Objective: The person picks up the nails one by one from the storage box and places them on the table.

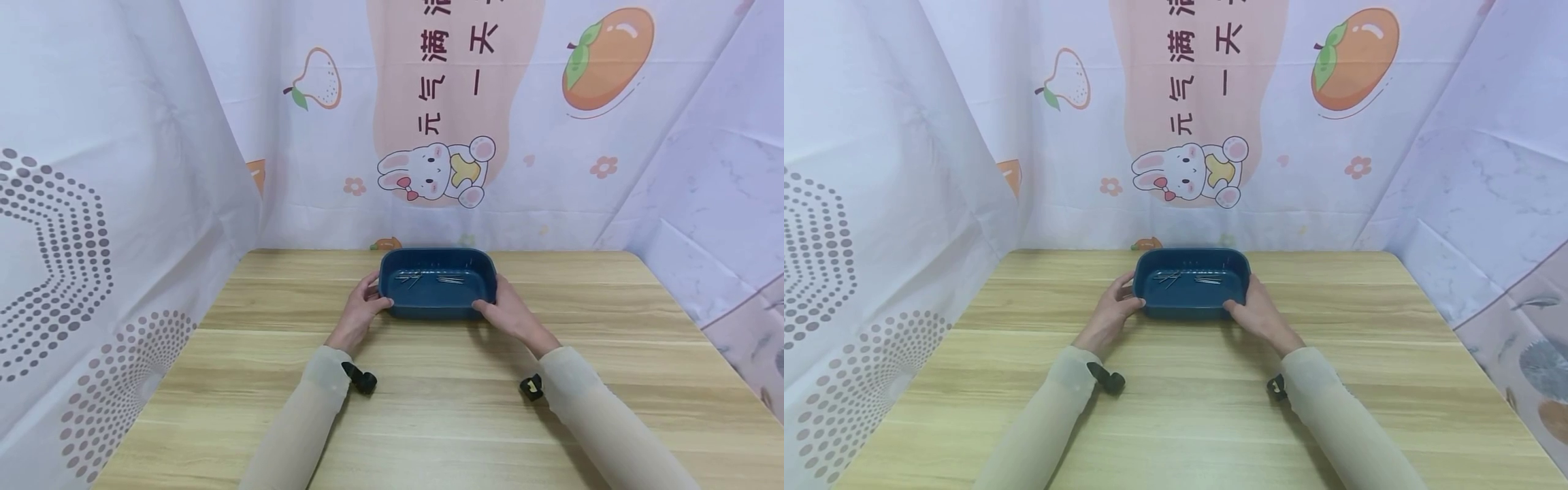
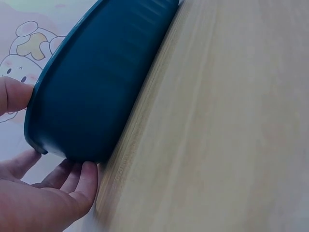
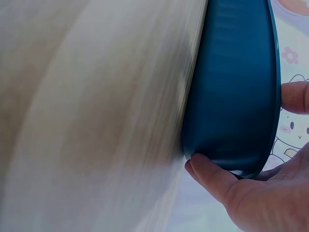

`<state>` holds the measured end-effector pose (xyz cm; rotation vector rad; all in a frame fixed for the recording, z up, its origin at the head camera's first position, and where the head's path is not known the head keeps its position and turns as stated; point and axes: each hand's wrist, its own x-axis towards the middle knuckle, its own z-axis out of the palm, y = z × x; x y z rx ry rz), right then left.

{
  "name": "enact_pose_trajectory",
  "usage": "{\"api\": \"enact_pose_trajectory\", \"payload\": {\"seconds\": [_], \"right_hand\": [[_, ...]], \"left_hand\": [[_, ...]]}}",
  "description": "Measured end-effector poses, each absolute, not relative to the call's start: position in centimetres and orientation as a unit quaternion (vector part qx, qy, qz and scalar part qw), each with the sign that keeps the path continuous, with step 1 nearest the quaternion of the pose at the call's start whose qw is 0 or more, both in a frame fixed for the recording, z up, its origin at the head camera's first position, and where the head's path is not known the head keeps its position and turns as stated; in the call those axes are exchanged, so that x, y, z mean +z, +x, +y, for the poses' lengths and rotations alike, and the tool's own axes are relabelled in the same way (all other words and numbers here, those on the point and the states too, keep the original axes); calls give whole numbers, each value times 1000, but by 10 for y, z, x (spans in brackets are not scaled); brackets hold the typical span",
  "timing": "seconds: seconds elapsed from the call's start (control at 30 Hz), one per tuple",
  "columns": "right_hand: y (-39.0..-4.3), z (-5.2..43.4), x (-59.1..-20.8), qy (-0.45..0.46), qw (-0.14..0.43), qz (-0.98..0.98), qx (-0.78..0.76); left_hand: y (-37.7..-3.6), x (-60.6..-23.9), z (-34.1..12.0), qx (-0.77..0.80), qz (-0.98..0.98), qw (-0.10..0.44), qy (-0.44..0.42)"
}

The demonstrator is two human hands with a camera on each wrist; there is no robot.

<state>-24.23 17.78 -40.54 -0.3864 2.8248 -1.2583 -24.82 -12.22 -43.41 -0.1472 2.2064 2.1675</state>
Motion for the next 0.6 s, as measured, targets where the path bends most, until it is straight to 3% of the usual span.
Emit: {"api": "enact_pose_trajectory", "payload": {"seconds": [0.6], "right_hand": [[-243, 181, -401, -119, 35, 916, -382]], "left_hand": [[-249, -435, -124, 704, 709, 26, -41]]}}
